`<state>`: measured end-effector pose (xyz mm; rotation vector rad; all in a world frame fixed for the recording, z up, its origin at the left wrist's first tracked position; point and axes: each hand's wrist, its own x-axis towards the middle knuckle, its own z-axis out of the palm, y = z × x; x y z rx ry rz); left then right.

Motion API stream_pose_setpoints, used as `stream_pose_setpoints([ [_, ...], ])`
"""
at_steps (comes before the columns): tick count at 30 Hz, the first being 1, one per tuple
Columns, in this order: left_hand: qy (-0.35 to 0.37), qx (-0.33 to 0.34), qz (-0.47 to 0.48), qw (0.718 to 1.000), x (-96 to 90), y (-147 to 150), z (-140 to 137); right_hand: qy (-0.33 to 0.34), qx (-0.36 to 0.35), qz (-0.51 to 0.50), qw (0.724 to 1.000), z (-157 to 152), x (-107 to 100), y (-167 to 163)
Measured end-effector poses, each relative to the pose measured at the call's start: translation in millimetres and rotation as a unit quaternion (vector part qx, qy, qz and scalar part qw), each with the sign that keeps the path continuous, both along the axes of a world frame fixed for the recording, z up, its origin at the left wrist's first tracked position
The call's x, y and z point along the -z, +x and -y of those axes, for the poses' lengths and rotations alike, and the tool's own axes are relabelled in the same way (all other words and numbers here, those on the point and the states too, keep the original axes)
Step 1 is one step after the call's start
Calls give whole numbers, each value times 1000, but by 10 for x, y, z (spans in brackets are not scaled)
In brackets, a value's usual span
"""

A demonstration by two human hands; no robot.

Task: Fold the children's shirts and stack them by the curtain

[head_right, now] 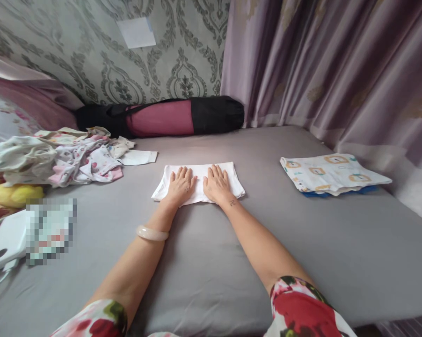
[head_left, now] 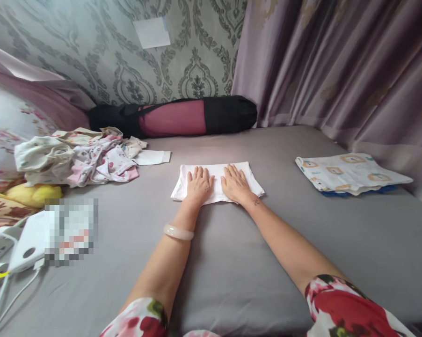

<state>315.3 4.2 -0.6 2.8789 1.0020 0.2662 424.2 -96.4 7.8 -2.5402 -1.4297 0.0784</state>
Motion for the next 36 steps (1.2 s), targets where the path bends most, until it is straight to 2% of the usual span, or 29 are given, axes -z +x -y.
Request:
stream_pose_setpoints([
  [9, -7, 4, 14, 1000, -13, -21, -2, -4, 1, -1, 1000, 1, 11, 8],
  [12, -48, 14, 65, 997, -34, -29, -84, -17, 4, -6, 1000, 1, -33, 0],
  [14, -105, 3, 138, 985, -61, -39, -181, -23, 8, -9, 1000, -23, -75, -31],
  [17, -182, -56, 266, 945, -110, -85, -351, -9, 4, -2, 1000, -107, -119, -133],
  [22, -235, -112, 432, 863, -93, -235, -591, 25, -12, 0, 1000, -267, -51, -356],
  [25, -276, -129, 486, 819, -27, -278, -689, 29, -12, 6, 999, -299, 22, -414],
  [30, -390, -183, 561, 707, -6, -259, -749, 23, -11, 13, 1000, -294, 73, -399],
  [33, -418, -198, 582, 669, -56, -269, -735, 17, -9, 14, 1000, -291, 70, -387],
  [36, -422, -217, 597, 647, -108, -290, -724, 12, -6, 10, 1000, -310, 42, -400],
])
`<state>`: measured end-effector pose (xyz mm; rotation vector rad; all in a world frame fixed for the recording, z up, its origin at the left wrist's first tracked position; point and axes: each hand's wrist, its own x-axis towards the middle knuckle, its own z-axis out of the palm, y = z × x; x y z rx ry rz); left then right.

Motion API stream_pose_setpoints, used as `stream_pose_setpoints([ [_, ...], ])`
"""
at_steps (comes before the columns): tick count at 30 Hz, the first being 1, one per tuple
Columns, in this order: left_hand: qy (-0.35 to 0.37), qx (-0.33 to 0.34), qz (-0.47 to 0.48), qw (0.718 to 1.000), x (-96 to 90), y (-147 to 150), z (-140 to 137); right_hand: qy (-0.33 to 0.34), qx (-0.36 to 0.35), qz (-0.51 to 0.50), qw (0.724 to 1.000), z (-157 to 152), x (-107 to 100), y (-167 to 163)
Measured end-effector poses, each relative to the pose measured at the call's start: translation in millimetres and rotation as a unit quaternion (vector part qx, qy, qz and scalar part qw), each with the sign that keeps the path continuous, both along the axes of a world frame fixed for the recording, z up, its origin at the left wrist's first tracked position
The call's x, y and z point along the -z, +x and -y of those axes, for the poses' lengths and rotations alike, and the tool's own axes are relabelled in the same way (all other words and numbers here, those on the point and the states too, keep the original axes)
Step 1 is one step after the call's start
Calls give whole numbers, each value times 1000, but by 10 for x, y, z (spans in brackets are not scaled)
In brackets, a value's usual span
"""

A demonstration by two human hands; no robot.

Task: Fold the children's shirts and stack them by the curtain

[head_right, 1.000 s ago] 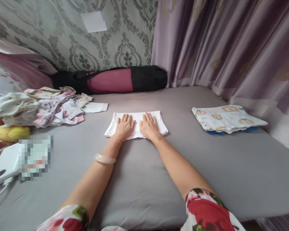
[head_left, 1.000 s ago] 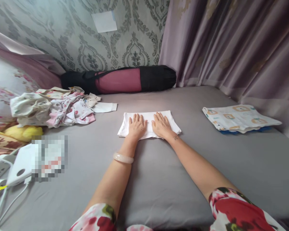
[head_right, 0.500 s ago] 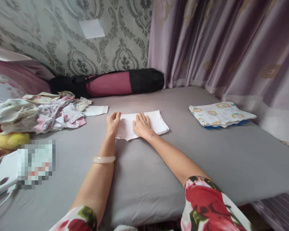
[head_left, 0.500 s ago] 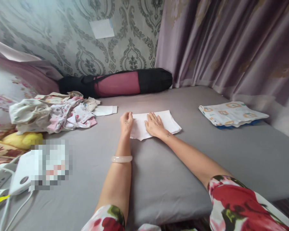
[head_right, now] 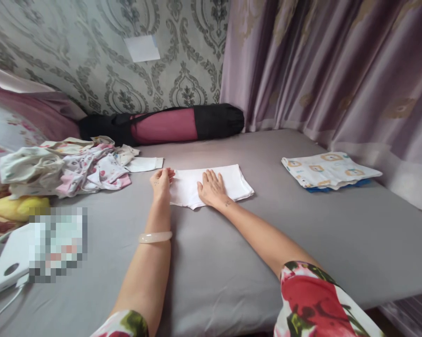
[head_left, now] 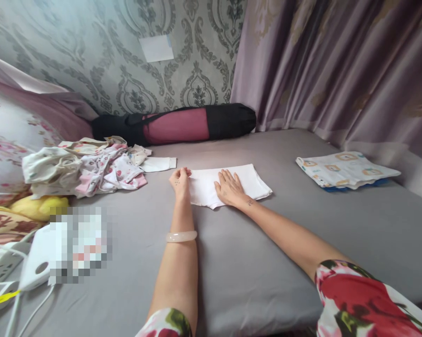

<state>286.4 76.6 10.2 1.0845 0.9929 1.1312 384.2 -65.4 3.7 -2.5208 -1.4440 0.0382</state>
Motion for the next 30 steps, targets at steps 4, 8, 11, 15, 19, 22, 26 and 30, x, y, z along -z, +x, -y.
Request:
stream_pose_setpoints([
  [4, -12, -34, 9, 999, -44, -18, -11, 15, -1, -11, 1000, -96, -60, -91],
  [8, -22, -56, 12, 998, -59, -33, -28, 32, -13, -18, 999, -195, -71, -207],
  [11, -22, -65, 14, 998, -56, -39, -39, 37, -11, -12, 999, -215, -34, -243],
  [15, -26, -63, 12, 998, -49, -35, -42, 42, -9, -12, 999, -209, 12, -246],
  [19, -27, -60, 14, 998, -50, -36, -34, 35, -8, -11, 999, -210, -7, -242],
  [22, -30, -66, 16, 997, -56, -40, -35, 23, -20, -20, 999, -215, -65, -182],
  [26, -29, -72, 17, 997, -65, -44, -44, 16, -18, -23, 999, -220, -116, -29],
  [30, -29, -73, 16, 997, -62, -49, -56, 3, -8, -17, 1000, -213, -65, 60],
])
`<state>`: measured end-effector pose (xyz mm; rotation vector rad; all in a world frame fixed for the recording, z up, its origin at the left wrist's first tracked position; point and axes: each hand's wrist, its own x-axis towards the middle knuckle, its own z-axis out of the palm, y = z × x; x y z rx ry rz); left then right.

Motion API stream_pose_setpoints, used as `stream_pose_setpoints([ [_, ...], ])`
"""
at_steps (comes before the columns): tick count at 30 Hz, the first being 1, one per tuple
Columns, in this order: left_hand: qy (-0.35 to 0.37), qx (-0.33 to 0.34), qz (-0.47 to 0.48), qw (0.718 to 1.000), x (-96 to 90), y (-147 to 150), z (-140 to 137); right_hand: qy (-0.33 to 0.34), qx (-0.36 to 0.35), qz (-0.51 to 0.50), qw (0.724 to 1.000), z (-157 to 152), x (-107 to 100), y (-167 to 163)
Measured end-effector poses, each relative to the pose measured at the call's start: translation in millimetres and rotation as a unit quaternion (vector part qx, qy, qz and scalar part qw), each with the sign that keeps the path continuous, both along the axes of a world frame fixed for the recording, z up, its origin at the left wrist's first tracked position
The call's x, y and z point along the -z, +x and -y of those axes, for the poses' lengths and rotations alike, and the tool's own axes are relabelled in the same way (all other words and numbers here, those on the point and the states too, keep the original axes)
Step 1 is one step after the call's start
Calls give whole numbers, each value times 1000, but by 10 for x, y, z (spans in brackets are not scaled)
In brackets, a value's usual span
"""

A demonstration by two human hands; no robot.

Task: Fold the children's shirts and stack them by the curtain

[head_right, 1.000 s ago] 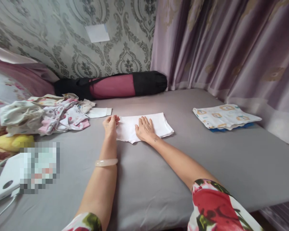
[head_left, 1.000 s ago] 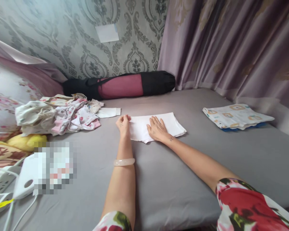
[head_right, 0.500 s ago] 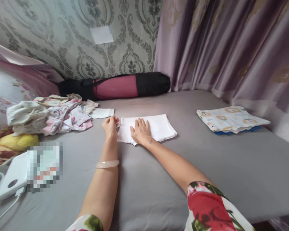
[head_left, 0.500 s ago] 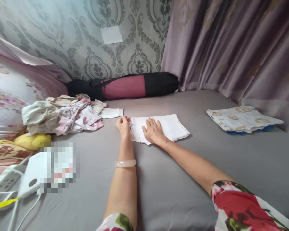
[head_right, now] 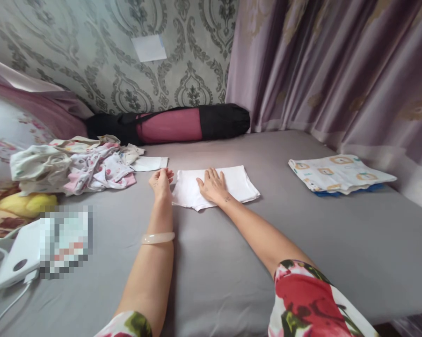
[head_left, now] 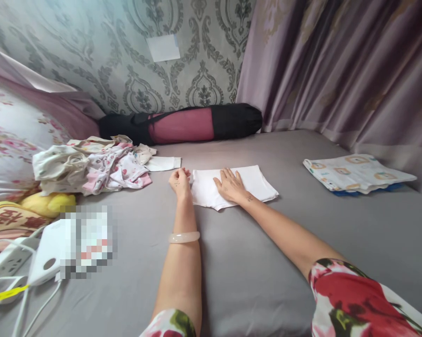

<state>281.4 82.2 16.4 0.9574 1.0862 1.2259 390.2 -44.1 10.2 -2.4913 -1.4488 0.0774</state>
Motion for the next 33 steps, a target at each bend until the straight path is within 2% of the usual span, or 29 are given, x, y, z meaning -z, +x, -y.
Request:
stream_pose_setpoints([
  [4, -4, -7, 0, 1000, -3, -8, -7, -7, -1, 6, 1000, 3, 49, 16],
  [9, -15, -13, 2, 1000, -22, -24, 0, -21, 4, 3, 1000, -44, -11, -17],
  [14, -23, -25, 11, 999, -23, -48, -8, 7, -22, -10, 1000, -189, -62, -221],
  [18, -31, -44, 16, 998, -24, -69, -30, 15, -33, -14, 999, -279, -4, -373],
  [25, -28, -51, 8, 998, -15, -82, -55, 28, -31, -3, 999, -264, 67, -386],
  [33, -27, -57, 6, 998, -21, -82, -56, 72, -38, 19, 997, -262, -26, -494],
])
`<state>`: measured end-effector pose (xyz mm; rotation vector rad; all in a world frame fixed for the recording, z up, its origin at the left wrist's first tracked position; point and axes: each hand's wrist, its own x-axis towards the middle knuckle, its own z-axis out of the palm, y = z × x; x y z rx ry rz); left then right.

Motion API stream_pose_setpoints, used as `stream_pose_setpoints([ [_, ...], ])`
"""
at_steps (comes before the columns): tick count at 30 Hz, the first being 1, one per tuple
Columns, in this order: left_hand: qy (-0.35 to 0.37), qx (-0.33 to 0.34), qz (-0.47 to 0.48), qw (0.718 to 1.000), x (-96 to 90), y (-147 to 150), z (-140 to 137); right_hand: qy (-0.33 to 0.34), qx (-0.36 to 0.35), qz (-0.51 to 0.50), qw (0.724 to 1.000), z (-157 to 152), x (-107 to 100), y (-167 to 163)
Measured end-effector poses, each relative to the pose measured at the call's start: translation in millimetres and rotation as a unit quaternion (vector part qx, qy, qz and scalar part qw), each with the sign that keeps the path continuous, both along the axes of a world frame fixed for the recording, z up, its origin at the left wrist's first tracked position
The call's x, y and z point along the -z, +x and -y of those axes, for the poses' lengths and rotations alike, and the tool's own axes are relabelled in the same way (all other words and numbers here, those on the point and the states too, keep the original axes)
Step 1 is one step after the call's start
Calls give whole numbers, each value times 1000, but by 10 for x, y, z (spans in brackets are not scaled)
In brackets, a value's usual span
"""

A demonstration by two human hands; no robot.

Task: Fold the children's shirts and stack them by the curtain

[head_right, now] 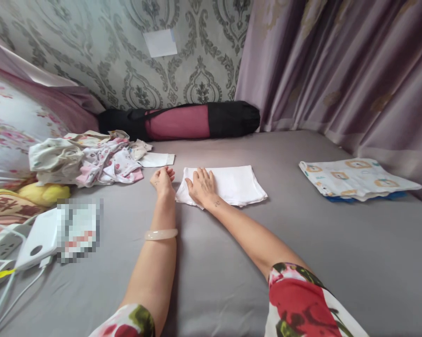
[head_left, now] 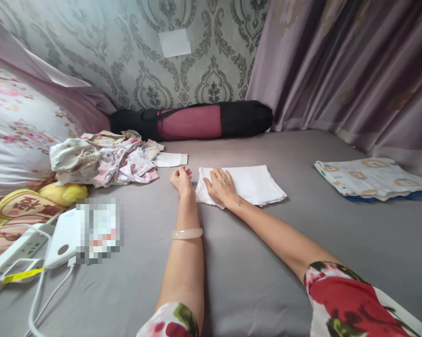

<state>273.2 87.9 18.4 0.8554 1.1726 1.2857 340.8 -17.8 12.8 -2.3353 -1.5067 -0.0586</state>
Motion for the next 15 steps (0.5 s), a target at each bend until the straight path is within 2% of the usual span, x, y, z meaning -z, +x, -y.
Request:
stream_pose_setpoints([
  [4, 3, -6, 2, 1000, 23, -8, -30, -26, -37, -24, 999, -114, -61, -101],
  [8, 2, -11, 5, 1000, 46, -25, -60, -74, -53, -45, 995, -201, -23, -141],
  [15, 8, -18, 6, 1000, 50, -20, -63, -82, -49, -40, 995, -210, 8, -124],
])
